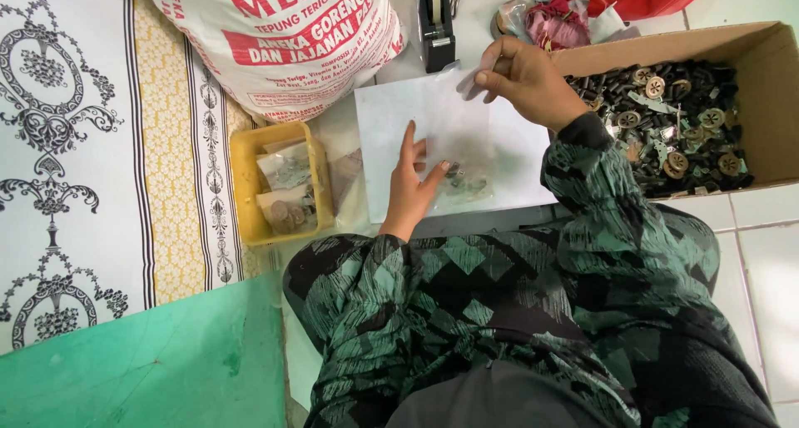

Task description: The person sits on the floor and packs small metal buttons from a cardboard box into clear plastic bags. They place the buttons into a bag, seal it, and set it aside in a yellow container. The person then handles a small pink fabric item before returning to sort through the box of buttons.

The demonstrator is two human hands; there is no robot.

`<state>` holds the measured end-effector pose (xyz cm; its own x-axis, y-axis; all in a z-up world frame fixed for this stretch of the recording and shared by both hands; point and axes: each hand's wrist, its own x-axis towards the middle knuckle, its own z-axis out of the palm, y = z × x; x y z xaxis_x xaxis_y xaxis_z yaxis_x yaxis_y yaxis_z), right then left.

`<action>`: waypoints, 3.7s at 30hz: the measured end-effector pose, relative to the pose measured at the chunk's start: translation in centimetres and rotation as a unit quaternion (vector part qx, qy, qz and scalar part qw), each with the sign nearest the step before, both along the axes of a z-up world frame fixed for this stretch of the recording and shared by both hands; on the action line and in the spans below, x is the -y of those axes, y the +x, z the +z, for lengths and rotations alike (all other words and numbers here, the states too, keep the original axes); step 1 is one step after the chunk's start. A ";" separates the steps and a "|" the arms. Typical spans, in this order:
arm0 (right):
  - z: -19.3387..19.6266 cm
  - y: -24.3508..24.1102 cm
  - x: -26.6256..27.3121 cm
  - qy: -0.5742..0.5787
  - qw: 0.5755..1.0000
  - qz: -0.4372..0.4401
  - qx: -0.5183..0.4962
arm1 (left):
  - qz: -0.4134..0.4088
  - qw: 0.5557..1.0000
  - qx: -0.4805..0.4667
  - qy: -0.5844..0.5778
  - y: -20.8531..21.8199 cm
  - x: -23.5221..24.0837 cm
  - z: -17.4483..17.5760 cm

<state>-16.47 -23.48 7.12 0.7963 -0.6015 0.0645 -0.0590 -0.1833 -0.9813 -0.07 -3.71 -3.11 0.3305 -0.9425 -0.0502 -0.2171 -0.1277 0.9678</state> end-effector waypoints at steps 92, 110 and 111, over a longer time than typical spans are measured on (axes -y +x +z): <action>-9.0 -1.8 -4.6 -0.422 0.884 -0.127 -0.156 | 0.113 0.948 0.298 -0.012 2.3 3.3 1.2; -8.5 -3.0 -7.5 -0.514 0.825 -0.139 -0.187 | 0.003 0.881 0.448 -0.150 1.3 3.6 -0.1; -8.5 -2.8 -7.6 -0.518 0.824 -0.136 -0.184 | -0.008 0.873 0.460 -0.162 1.2 3.4 0.0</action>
<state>-19.31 -15.88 -1.36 0.7215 -0.5356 0.4388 -0.4952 -0.8421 -0.2137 1.14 -7.14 -3.11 0.0771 -0.8625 0.5002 -0.9205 0.1311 0.3680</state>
